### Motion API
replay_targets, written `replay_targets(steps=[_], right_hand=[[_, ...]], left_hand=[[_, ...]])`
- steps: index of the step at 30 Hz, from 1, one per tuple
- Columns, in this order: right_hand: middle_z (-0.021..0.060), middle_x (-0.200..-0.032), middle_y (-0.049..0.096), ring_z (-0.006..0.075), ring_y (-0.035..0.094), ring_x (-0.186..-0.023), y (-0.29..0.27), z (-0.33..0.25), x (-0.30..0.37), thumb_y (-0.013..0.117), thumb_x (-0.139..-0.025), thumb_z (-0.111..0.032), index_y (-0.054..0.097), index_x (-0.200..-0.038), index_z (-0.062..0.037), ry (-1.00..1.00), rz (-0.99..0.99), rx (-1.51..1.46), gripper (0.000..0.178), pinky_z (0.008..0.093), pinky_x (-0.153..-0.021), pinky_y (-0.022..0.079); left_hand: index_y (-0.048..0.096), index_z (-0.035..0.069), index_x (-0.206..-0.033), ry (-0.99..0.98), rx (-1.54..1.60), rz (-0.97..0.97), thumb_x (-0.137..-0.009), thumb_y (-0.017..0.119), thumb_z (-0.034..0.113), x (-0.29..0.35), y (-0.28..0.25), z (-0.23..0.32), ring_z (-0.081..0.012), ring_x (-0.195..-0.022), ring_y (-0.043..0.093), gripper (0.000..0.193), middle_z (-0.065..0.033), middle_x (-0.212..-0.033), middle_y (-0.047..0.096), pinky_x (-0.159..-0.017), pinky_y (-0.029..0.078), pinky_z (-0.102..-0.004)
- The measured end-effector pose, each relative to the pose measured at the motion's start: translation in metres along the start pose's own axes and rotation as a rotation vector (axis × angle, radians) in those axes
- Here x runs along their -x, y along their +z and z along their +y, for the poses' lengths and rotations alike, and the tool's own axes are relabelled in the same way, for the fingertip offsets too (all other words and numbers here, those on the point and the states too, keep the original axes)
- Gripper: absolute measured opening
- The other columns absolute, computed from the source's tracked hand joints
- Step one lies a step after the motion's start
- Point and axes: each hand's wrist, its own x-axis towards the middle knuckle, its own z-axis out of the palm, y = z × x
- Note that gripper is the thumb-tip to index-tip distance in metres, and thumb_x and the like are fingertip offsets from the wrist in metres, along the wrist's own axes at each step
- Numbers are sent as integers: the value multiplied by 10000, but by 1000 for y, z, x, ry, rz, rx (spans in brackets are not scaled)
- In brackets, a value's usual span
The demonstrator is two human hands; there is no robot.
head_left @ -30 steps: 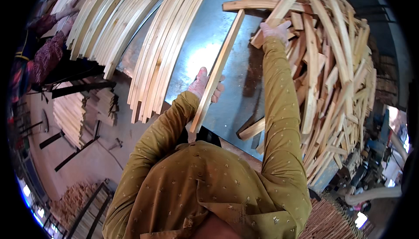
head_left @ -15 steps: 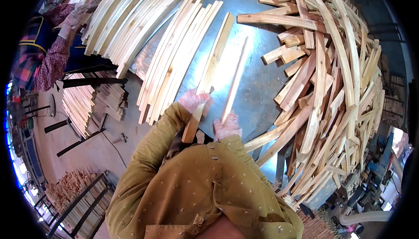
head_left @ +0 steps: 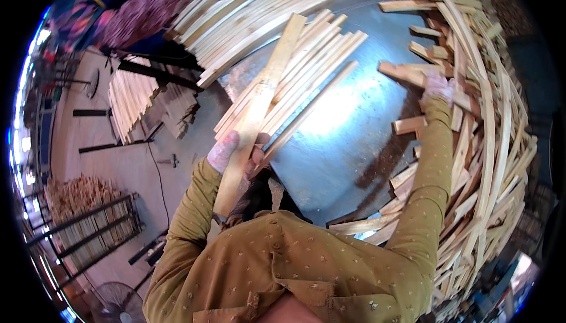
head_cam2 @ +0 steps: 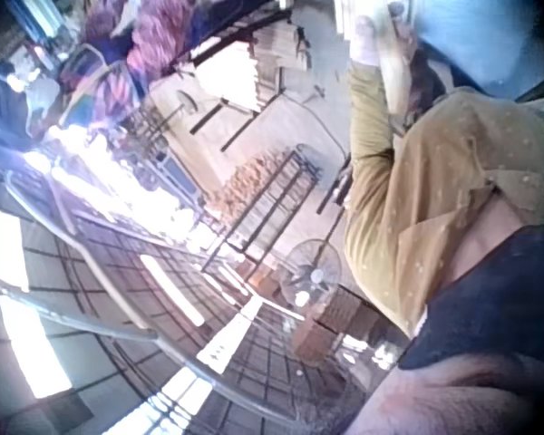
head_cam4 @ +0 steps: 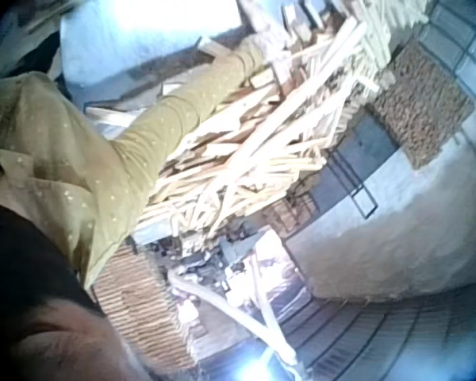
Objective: The person sorts and stacks thin wooden planks on a metal table. They pick up planks from a large pile, align them, and place them into a neat stack. The person occasionally moves the stack to a different location on the table.
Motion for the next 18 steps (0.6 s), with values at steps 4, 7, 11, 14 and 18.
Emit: replay_targets(steps=[4,7,11,14,18], right_hand=[[115,-1101,650,274,650,-1012,-54,9,-2,697,-808,-187,567,-1197,-113,65,210,-122,418,393,-838,554],[105,-1054,647,251,640,-935,-109,24,14,671,-835,-270,545,-1234,-99,126,290,-250,452,392,-796,544],[92,-993,642,221,627,-832,-155,31,62,635,-871,-381,515,-1284,-81,359,192,-655,524,391,-739,531],[82,-946,639,199,618,-755,-146,-59,108,609,-898,-464,492,-1321,-67,642,-143,-1149,591,390,-696,521],[282,-1365,506,377,550,-1222,-121,-213,159,740,-714,-523,140,-1550,-33,750,-465,-1486,1140,464,-1024,452]], left_hand=[[547,-74,-1258,119,-89,83,-823,554,753,0,10,3,-133,-488,553,934,-75,-748,651,-434,452,-249],[566,-84,-1237,79,-36,35,-820,571,744,-4,-16,8,-133,-495,548,927,-97,-752,648,-453,452,-258],[552,-42,-1250,102,-73,-105,-849,447,795,-24,-27,17,-114,-493,528,934,-42,-730,628,-422,418,-236],[555,-2,-1265,75,-361,112,-885,517,701,-28,-41,35,-112,-504,535,800,-57,-774,644,-447,437,-244],[504,20,-1338,160,-1456,425,-931,611,448,-43,-74,81,-247,-915,660,600,-167,-1055,677,-813,520,-338]])
